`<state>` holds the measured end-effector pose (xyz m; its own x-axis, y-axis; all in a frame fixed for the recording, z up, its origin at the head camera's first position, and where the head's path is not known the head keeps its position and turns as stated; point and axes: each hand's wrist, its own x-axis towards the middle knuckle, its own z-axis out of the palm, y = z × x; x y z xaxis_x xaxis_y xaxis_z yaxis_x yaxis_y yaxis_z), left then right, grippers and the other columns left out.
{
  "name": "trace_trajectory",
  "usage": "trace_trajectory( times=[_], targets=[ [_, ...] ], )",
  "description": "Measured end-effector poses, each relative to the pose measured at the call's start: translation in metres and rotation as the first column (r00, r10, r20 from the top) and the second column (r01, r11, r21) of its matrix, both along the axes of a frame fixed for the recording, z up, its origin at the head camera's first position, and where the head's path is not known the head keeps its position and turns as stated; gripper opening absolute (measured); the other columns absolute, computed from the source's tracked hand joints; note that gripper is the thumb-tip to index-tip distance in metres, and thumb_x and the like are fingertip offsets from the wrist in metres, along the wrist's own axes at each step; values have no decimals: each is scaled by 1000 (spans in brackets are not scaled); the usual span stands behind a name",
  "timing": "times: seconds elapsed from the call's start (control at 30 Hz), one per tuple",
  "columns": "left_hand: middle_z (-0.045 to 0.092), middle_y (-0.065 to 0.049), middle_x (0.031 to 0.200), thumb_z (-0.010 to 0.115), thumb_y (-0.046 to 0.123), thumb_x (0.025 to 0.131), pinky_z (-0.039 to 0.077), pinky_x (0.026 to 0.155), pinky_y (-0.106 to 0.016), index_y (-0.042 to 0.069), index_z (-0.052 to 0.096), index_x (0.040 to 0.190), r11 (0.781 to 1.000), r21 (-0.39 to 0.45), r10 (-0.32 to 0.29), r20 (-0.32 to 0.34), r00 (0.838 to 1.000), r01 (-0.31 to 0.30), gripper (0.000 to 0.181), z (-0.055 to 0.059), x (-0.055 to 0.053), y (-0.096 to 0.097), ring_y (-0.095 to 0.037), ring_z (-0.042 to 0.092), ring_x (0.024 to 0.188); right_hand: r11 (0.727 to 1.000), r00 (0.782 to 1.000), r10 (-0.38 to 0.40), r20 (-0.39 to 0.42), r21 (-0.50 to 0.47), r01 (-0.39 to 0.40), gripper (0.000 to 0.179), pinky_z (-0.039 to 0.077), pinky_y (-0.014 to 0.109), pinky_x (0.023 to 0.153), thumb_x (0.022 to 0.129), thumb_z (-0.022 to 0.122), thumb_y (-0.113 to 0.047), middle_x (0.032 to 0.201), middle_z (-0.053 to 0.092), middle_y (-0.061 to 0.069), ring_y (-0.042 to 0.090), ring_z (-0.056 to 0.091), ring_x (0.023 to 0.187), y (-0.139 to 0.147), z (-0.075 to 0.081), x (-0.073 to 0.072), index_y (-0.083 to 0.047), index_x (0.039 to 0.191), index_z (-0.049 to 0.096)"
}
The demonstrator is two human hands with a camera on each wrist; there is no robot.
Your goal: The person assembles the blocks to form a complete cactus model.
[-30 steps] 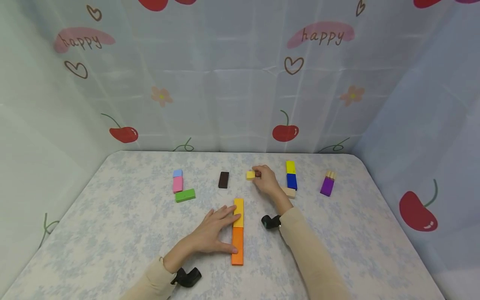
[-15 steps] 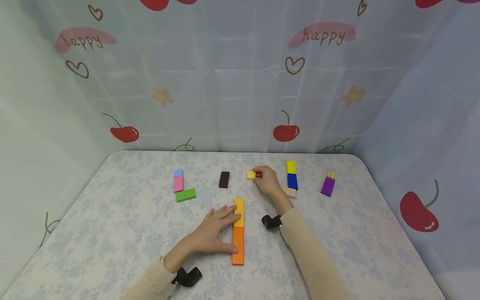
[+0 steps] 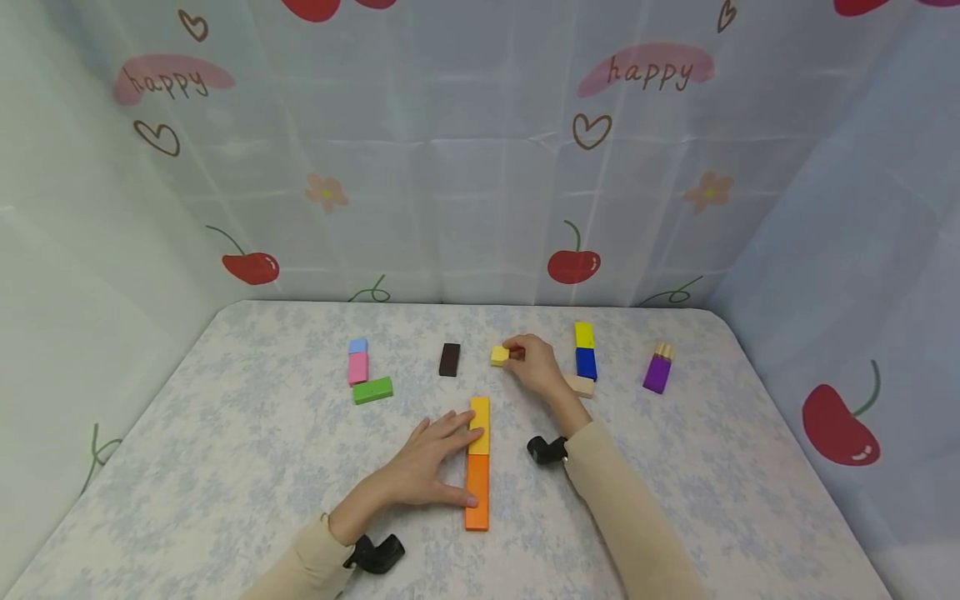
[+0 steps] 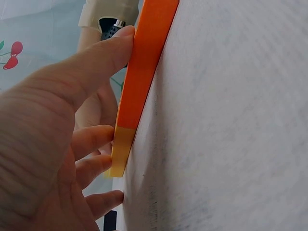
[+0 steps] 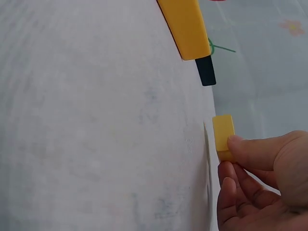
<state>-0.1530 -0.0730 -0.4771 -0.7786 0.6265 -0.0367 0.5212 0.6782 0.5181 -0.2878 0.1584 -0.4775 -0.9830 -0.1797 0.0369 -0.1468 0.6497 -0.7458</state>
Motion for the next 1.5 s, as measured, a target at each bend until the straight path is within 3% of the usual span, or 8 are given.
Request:
trace_trajectory(
  times=[0.83,1.5],
  targets=[
    [24,-1,163,77,61,73,12,117,-64,22,43,149,1000,-6,4,14,1000,-4,92,2,1,0,-31,19,151,981,982,189,-11,-35,-189,27,56,43,88,88,70,-6,110,67,14,26,64,97,-8,9,30,-2,115,69],
    [24,-1,163,77,61,74,12,117,-65,22,43,149,1000,-7,3,12,1000,-3,91,2,1,0,-30,19,151,964,965,263,25,-46,-262,27,56,32,79,86,73,-7,103,69,12,19,62,87,-9,9,32,-2,113,70]
  ],
)
